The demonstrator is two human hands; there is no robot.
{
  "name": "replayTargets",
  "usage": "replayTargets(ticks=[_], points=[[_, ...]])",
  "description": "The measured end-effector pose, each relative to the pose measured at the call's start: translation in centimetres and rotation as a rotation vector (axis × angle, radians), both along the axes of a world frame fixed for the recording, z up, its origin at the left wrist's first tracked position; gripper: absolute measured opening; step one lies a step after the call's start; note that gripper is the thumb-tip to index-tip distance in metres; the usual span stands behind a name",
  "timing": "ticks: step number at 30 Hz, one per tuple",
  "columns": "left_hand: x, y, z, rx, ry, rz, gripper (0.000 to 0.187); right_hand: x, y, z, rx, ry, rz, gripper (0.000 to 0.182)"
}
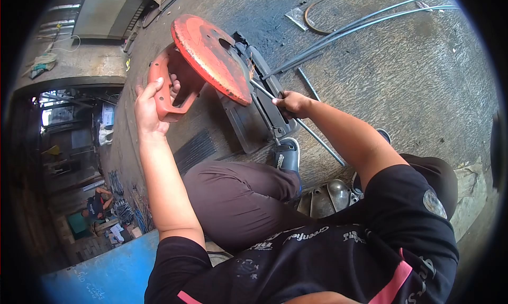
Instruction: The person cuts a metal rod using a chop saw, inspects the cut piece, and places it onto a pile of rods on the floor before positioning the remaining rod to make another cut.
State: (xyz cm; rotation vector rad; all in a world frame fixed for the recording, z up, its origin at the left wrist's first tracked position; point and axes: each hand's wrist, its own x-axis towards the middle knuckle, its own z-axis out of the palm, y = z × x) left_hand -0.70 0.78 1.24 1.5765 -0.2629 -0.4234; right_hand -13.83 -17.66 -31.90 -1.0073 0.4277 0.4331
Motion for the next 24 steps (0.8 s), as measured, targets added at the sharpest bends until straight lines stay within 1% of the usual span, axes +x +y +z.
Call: replayTargets(ticks=[3,6,8,12,14,17,22,24], points=[[0.1,0.0,0.0,-0.009,0.028,0.006,0.08,0.0,-0.1,0.4,-0.018,0.016,-0.015,0.031],[0.1,0.1,0.0,-0.017,0.035,-0.011,0.078,0.1,-0.3,-0.1,0.026,0.016,-0.023,0.03],[0.3,0.2,-0.1,-0.017,0.037,-0.012,0.077,0.3,-0.2,-0.6,0.095,0.018,0.011,0.033],[0.2,0.2,0.0,-0.016,0.034,-0.021,0.076,0.0,-0.4,-0.1,0.077,0.047,0.027,0.038],[0.2,0.2,0.0,-0.016,0.033,-0.016,0.076,-0.1,-0.6,-0.6,0.24,0.08,0.065,0.037],[0.5,0.3,-0.2,-0.022,0.046,-0.019,0.075,-0.4,-0.9,-0.2,0.289,0.107,0.098,0.038],[0.5,0.3,-0.2,-0.013,0.049,-0.02,0.075,-0.5,-0.8,-0.2,0.259,0.075,0.103,0.035],[0.5,0.3,-0.2,-0.028,0.041,-0.037,0.078,-0.5,-0.9,-0.3,0.254,0.072,0.097,0.034]])
